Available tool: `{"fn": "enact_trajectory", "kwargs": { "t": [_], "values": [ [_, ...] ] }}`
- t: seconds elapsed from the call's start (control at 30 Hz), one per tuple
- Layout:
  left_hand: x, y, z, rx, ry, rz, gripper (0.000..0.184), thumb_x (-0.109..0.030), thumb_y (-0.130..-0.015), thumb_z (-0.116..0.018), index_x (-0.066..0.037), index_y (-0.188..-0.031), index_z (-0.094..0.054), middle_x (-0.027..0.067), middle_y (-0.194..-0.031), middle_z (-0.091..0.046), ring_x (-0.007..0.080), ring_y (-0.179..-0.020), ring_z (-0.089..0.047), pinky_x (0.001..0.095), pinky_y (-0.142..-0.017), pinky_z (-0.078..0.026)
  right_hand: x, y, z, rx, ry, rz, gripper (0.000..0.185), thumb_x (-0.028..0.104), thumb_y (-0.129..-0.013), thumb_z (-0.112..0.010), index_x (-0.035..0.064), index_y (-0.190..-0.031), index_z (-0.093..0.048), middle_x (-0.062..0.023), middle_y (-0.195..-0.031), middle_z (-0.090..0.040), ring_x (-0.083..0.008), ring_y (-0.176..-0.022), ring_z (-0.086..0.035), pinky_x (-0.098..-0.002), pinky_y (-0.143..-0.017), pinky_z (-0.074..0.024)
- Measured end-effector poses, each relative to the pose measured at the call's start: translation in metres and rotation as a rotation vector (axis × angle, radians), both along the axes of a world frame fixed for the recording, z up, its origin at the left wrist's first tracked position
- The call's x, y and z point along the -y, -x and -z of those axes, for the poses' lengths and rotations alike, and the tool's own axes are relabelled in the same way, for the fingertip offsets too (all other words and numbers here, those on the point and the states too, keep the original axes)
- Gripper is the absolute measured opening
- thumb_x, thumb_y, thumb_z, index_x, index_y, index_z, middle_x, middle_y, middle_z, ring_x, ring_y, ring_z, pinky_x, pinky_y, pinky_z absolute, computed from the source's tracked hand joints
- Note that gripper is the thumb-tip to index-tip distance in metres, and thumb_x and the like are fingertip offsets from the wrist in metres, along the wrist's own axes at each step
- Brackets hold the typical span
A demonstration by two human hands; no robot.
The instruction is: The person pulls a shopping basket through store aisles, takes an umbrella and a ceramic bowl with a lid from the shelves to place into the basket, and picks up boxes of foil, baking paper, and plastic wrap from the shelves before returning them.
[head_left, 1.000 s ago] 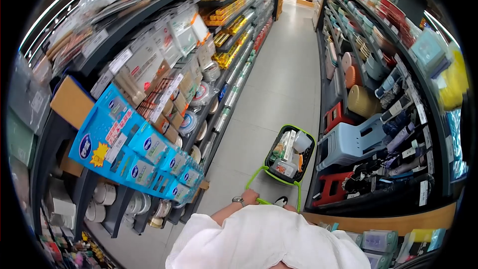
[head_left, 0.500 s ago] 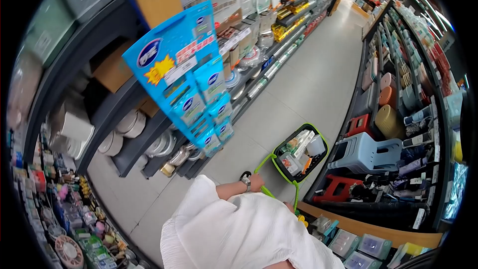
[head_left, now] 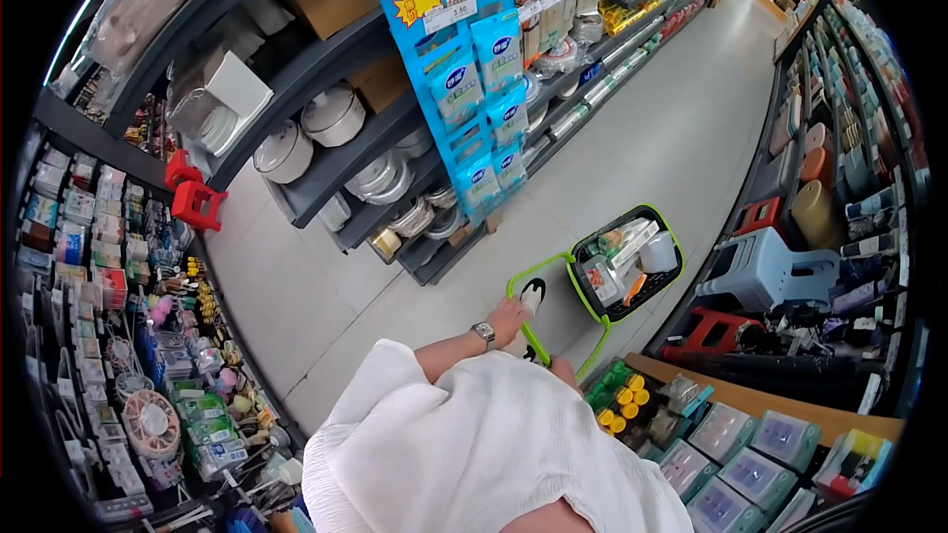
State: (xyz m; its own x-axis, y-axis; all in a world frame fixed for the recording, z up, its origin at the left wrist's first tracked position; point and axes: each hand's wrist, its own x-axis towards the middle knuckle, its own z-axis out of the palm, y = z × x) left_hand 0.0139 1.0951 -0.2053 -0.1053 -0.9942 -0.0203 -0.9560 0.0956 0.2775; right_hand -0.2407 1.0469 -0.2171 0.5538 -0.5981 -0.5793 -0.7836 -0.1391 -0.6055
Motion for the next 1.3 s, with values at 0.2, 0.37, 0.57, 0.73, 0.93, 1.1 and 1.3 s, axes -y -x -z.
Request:
{"fn": "enact_trajectory", "kwargs": {
  "t": [0.2, 0.37, 0.57, 0.73, 0.93, 1.1, 1.3],
  "values": [
    [-0.064, -0.007, -0.014, -0.155, -0.198, -0.141, 0.036, -0.007, -0.079, -0.066, 0.000, -0.114, -0.064, 0.0258, -0.128, -0.056, 0.0465, -0.134, -0.045, 0.0497, -0.116, -0.036, -0.054, -0.012, 0.007, 0.142, -0.072, 0.002, 0.040, 0.034, -0.087, -0.072, -0.0028, -0.103, -0.070, -0.0316, -0.095, -0.069, -0.0487, -0.095, -0.067, -0.0527, -0.081, -0.0516],
    [-0.065, -0.021, 0.010, 0.114, -0.039, -0.101, 0.040, -0.015, -0.078, -0.072, -0.001, -0.115, -0.065, 0.0268, -0.130, -0.055, 0.0437, -0.138, -0.043, 0.0595, -0.117, -0.030, -0.058, -0.022, -0.001, 0.149, -0.036, -0.026, 0.038, 0.032, -0.087, -0.071, -0.0025, -0.104, -0.070, -0.0316, -0.095, -0.069, -0.0486, -0.095, -0.067, -0.0527, -0.080, -0.0515],
    [-0.055, -0.060, -0.020, -0.001, 0.084, -0.055, 0.028, -0.018, -0.079, -0.073, -0.004, -0.102, -0.069, 0.0234, -0.117, -0.062, 0.0391, -0.130, -0.050, 0.0619, -0.113, -0.032, -0.045, -0.051, -0.006, 0.130, 0.053, -0.075, 0.036, 0.029, -0.087, -0.071, -0.0022, -0.106, -0.070, -0.0317, -0.095, -0.069, -0.0485, -0.095, -0.067, -0.0527, -0.080, -0.0514],
    [-0.054, -0.101, -0.035, -0.044, -0.035, 0.113, 0.021, -0.021, -0.079, -0.073, -0.009, -0.096, -0.071, 0.0118, -0.100, -0.065, 0.0315, -0.110, -0.059, 0.0591, -0.102, -0.039, -0.043, -0.093, 0.018, 0.096, 0.145, -0.146, 0.032, 0.022, -0.087, -0.068, -0.0014, -0.108, -0.068, -0.0312, -0.094, -0.069, -0.0480, -0.095, -0.067, -0.0520, -0.078, -0.0508],
    [-0.072, -0.125, -0.009, -0.059, 0.015, 0.219, 0.025, -0.026, -0.078, -0.074, -0.011, -0.099, -0.071, 0.0080, -0.098, -0.066, 0.0288, -0.104, -0.061, 0.0609, -0.099, -0.040, -0.062, -0.151, -0.020, 0.125, 0.132, -0.116, 0.029, 0.025, -0.089, -0.065, -0.0012, -0.100, -0.062, -0.0275, -0.089, -0.066, -0.0422, -0.087, -0.067, -0.0443, -0.074, -0.0490],
    [-0.084, -0.143, -0.016, -0.161, -0.012, 0.226, 0.025, -0.024, -0.082, -0.068, -0.010, -0.103, -0.069, 0.0081, -0.098, -0.065, 0.0284, -0.106, -0.062, 0.0620, -0.101, -0.037, -0.072, -0.164, -0.002, 0.197, 0.134, -0.119, 0.031, 0.027, -0.088, -0.066, -0.0018, -0.099, -0.060, -0.0294, -0.090, -0.066, -0.0474, -0.091, -0.066, -0.0470, -0.073, -0.0487],
    [-0.108, -0.165, -0.051, -0.281, 0.193, 0.188, 0.035, -0.010, -0.079, -0.069, -0.003, -0.112, -0.063, 0.0108, -0.103, -0.062, 0.0304, -0.104, -0.059, 0.0457, -0.095, -0.046, -0.108, -0.193, -0.033, 0.118, 0.107, 0.024, 0.040, 0.029, -0.085, -0.071, -0.0040, -0.107, -0.063, -0.0316, -0.093, -0.067, -0.0499, -0.093, -0.066, -0.0479, -0.074, -0.0498]
  ]
}}
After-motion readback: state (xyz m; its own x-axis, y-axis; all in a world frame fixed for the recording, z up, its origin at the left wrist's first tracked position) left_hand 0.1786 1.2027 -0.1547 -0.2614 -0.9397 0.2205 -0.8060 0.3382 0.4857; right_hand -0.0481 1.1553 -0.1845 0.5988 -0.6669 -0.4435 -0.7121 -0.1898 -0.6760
